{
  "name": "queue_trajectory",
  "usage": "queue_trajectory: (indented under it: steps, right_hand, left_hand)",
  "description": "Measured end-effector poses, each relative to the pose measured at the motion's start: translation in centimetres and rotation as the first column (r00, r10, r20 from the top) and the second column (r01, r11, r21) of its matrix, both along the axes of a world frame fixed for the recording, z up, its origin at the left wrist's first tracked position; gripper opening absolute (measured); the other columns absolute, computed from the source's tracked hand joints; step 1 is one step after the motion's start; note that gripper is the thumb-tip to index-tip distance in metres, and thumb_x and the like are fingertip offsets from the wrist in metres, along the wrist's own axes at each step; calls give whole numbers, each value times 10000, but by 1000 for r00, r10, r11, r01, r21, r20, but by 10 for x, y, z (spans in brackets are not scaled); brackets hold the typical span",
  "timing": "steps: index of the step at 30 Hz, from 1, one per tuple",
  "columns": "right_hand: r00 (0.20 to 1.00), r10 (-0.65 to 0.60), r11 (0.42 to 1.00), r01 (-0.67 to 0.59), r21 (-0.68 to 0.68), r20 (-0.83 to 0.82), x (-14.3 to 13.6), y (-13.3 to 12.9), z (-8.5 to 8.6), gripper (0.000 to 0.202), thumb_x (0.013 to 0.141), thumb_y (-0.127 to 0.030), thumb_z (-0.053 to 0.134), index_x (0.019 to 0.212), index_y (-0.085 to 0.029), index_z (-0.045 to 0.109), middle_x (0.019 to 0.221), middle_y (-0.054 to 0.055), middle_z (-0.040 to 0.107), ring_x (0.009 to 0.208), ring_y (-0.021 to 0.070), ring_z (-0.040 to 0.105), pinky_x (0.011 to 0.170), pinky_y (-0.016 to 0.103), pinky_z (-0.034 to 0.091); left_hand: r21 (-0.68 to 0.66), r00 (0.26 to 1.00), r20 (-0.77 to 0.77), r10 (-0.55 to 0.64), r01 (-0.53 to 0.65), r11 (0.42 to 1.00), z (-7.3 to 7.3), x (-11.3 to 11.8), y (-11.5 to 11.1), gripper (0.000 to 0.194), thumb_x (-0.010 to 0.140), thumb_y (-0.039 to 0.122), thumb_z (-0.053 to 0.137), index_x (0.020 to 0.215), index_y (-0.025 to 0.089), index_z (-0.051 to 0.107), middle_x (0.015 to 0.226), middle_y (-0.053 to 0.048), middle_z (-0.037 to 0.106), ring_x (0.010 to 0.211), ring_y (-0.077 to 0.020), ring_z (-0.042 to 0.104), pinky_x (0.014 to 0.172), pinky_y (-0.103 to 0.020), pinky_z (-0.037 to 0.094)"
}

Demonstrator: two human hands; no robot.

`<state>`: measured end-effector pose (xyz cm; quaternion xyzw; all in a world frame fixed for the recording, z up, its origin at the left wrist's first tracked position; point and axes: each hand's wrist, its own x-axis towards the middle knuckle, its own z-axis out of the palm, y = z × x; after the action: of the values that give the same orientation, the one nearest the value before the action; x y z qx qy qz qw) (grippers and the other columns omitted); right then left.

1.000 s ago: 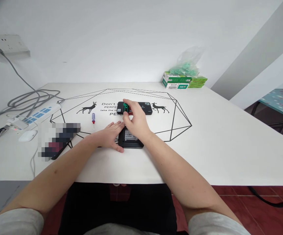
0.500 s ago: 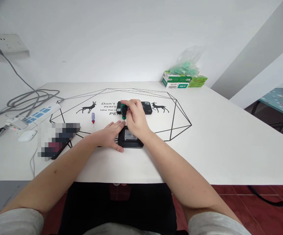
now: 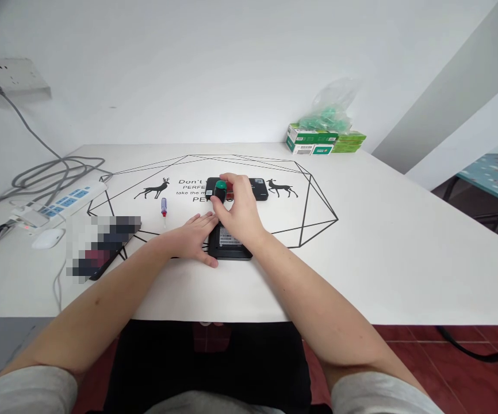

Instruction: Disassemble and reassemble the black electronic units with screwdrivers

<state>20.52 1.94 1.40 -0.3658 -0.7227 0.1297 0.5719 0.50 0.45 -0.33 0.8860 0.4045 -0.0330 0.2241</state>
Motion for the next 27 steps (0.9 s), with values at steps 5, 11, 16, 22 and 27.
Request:
queue_trajectory:
  steps: [5,11,16,22,27]
  right_hand:
    - [996,45,996,-50,80,73,2,0,1,534,967,-160,519,1482,-296,549,1295,107,688,1157,279,693,981,538,668]
    - [991,58,989,-73,128,117,4,1,2,561,978,-76,419,1432,-325,635,1387,106,656,1306,290,642,1072,571,618]
    - [998,3,988,-12,156,59,4,3,1,539,972,-41,410,1317,-333,702,1164,84,561,1090,248,630,966,522,627]
    - [999,-23,993,18,118,46,2,-2,6,314,1022,-186,515,1275,-294,666,1146,74,607,1052,245,631,906,485,619]
    - [999,-29,997,27,69,28,0,0,4,346,915,-287,770,1216,-277,600,1145,68,639,1018,254,644,816,452,635]
  left_hand:
    - [12,1000,-14,6,-6,1000,-3,-1,1,1544,743,962,700,1795,109,-41,1865,-241,48,1739,-436,15,1401,-583,21]
    - [15,1000,-2,-6,6,1000,-3,0,1,1546,739,984,675,1799,158,-90,1875,-196,30,1735,-454,21,1398,-616,33]
    - [7,1000,1,-8,8,1000,-1,0,1,1547,741,979,677,1799,161,-101,1877,-185,20,1734,-455,15,1398,-619,34]
    - [4,1000,-13,4,-4,1000,0,1,0,1535,746,963,687,1798,119,-46,1871,-215,34,1738,-440,13,1402,-594,26]
    - [14,1000,-13,2,-2,1000,0,1,0,1546,741,974,675,1796,118,-64,1868,-226,68,1734,-456,24,1395,-618,48]
